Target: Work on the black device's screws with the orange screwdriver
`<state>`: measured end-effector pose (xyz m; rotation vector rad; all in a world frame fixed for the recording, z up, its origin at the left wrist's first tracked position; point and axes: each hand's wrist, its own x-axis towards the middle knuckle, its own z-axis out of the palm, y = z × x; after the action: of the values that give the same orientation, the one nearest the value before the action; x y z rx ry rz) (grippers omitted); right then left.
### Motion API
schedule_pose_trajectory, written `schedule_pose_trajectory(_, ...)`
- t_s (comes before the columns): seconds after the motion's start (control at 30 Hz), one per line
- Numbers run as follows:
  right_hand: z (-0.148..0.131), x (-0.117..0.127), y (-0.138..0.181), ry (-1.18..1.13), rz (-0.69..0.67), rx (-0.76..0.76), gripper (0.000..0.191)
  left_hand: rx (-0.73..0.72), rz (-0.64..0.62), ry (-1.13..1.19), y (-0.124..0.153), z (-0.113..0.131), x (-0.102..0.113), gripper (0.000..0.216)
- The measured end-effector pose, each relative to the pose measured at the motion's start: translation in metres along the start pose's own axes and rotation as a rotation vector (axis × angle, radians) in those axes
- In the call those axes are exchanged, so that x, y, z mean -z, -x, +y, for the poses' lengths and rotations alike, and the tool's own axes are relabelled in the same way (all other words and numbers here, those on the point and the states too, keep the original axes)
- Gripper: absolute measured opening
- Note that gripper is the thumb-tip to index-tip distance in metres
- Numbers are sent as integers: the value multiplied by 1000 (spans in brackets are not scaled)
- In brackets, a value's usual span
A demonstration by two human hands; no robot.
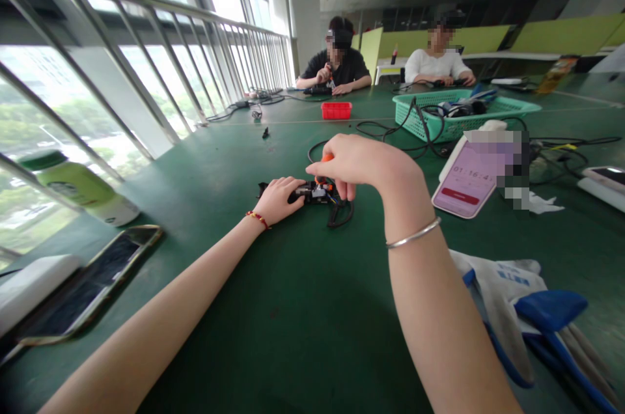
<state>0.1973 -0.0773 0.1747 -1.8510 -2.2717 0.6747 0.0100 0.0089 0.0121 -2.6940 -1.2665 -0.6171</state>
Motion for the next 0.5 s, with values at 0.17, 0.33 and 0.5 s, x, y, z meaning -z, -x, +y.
schedule_pose_trajectory(0.17, 2, 1, 0, 77, 85, 96, 15, -1, 4, -6, 0, 0, -1, 36)
schedule_pose_trajectory(0.33, 3, 1, 1, 17, -34, 139, 15, 1, 0, -1, 0, 0, 0, 36)
schedule_pose_trajectory(0.5, -1, 0, -1, 6, -44, 79, 21, 10, 0, 1, 0, 0, 0, 35)
